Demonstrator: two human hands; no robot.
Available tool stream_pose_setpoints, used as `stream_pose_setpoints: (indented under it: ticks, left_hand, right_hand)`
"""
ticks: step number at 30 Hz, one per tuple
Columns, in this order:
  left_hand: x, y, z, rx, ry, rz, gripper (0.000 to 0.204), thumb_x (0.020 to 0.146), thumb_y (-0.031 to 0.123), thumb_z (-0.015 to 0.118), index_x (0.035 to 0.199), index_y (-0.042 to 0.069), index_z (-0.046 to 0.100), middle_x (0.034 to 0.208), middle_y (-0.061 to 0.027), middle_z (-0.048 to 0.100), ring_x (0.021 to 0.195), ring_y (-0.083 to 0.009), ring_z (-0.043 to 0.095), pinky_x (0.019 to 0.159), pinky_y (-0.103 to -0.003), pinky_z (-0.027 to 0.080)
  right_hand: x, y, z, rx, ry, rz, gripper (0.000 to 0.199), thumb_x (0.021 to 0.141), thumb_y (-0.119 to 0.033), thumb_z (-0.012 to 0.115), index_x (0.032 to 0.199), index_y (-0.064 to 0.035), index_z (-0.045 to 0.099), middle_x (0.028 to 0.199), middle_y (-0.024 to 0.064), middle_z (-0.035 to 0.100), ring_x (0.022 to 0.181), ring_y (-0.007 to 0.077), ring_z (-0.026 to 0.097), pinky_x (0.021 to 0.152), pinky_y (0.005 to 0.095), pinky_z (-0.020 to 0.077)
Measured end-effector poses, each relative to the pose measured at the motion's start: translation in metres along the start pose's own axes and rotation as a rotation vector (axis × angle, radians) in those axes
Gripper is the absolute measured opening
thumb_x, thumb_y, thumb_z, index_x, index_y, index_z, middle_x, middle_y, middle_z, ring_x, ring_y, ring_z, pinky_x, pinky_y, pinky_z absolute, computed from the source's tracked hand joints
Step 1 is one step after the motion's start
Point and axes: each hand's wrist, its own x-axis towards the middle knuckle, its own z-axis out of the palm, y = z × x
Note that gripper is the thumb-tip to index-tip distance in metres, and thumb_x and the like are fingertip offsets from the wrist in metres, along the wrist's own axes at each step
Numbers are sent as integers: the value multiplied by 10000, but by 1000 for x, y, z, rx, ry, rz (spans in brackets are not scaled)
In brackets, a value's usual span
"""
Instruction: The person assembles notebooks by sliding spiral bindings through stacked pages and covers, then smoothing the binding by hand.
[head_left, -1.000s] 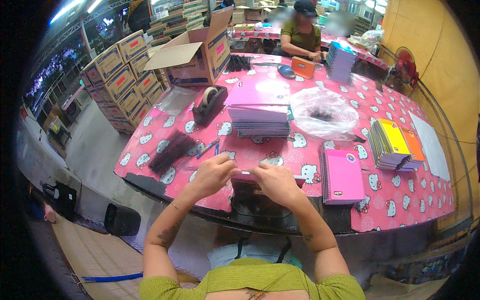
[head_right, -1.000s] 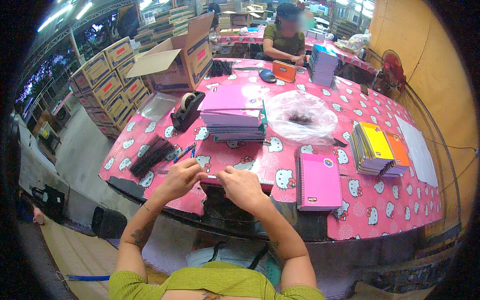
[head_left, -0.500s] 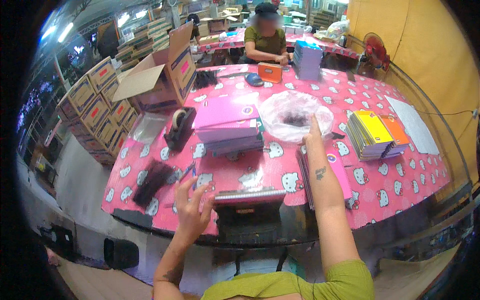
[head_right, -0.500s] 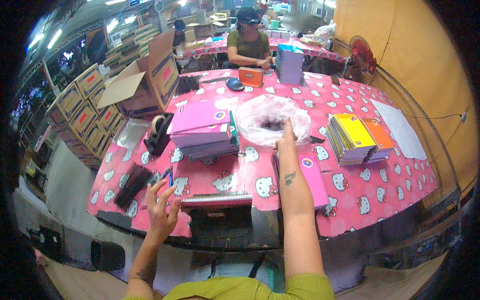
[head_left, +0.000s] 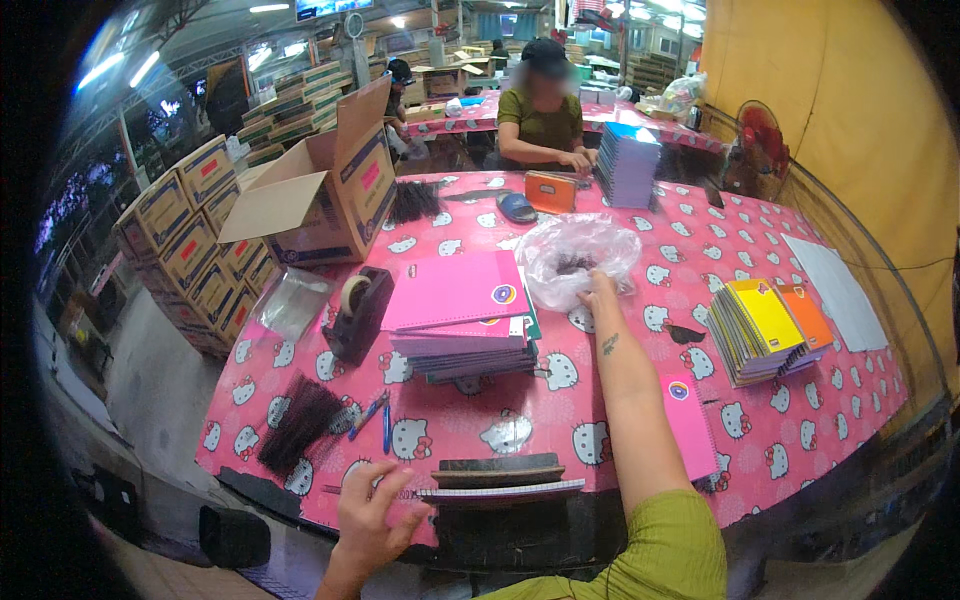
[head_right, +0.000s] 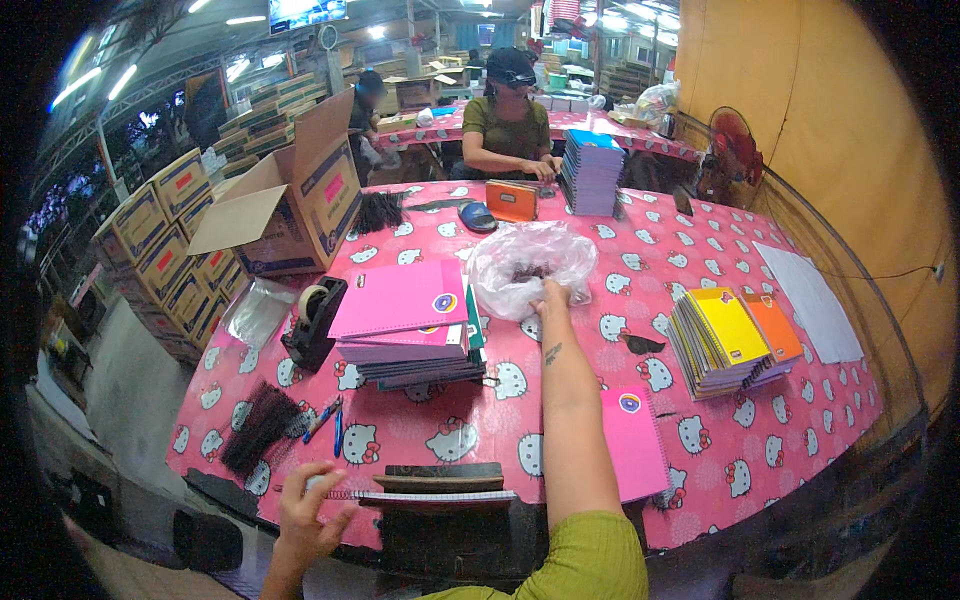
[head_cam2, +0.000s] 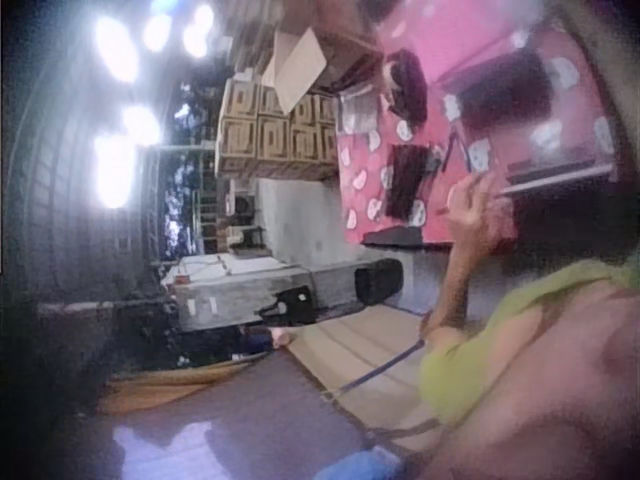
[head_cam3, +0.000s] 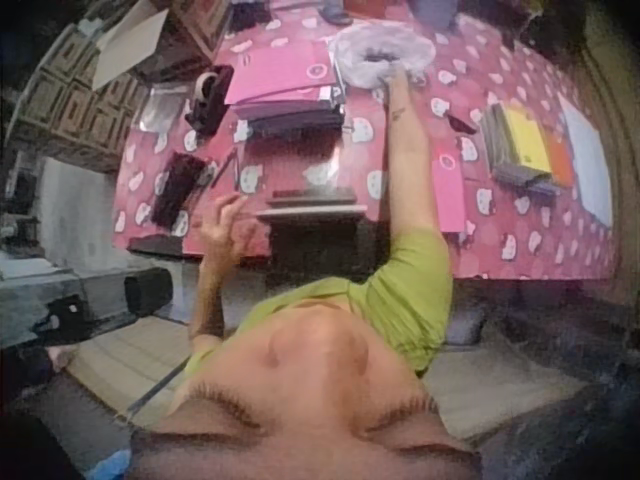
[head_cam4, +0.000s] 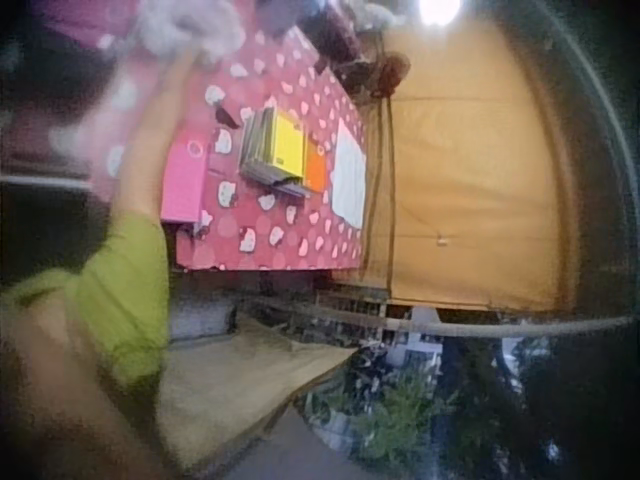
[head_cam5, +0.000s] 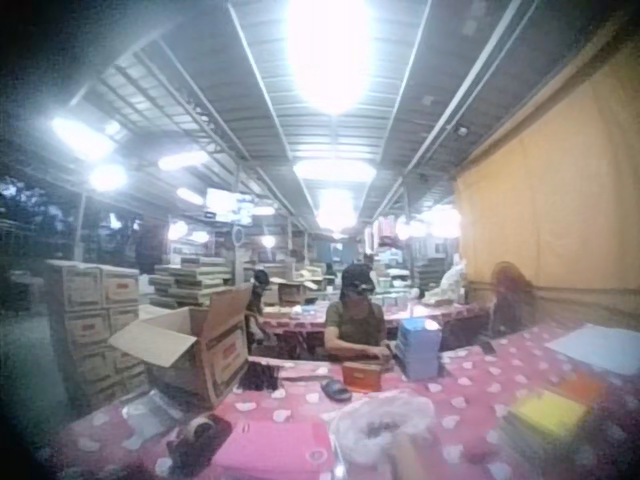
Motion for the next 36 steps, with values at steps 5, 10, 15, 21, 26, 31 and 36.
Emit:
stream_pose_setpoints:
  ticks: [5,10,15,21,26,31,36]
  left_hand:
    - [-3,-3,12,-6,-146,82,363,831,281,763,1130,91,680,1046,-94,662,970,-298,631,970,-505,439]
    - [3,-6,29,-14,-58,122,253,864,224,731,1071,96,663,985,-78,677,909,-281,654,1006,-507,416]
    - [-1,-21,28,128,-62,211,200,886,222,707,1041,107,654,997,-61,677,965,-255,647,1038,-510,385]
    - [10,-19,37,176,-14,263,214,886,292,707,1007,124,652,987,-30,666,1038,-220,637,1149,-566,228]
    - [-17,-5,80,405,64,69,802,952,608,456,1504,38,340,1600,-181,281,1511,-337,207,1167,-665,-15]
    - [-68,-4,122,386,120,85,963,959,659,361,1573,-19,58,1653,-235,19,1538,-383,-30,1151,-657,-102]
    - [-59,-6,123,494,45,144,958,930,649,446,1557,-22,173,1651,-230,68,1541,-365,55,1166,-657,-32]
  right_hand:
    - [41,-33,-65,-226,31,-270,788,796,-138,755,1462,-75,340,1446,230,434,1271,435,489,924,620,486]
    - [-46,-66,-64,-543,141,-555,705,834,-217,732,1438,-44,411,1382,211,510,1245,350,527,970,486,485]
    - [-330,-57,-6,-888,-921,-700,487,910,-218,664,1360,-64,557,1368,167,577,1246,247,554,1095,378,395]
    - [-499,26,-63,-1645,-1005,-1196,323,934,-282,611,1186,-79,598,1074,133,674,1044,294,653,894,481,488]
    - [-485,42,-64,-1536,-915,-1246,148,924,-233,605,949,-88,617,811,104,663,765,314,681,662,456,518]
    - [-479,39,-63,-1492,-997,-1198,164,925,-241,614,998,-98,642,852,114,677,797,326,684,671,460,521]
    - [-492,18,-69,-1363,-861,-1535,187,916,-241,625,1045,-109,650,916,111,692,857,323,688,712,453,521]
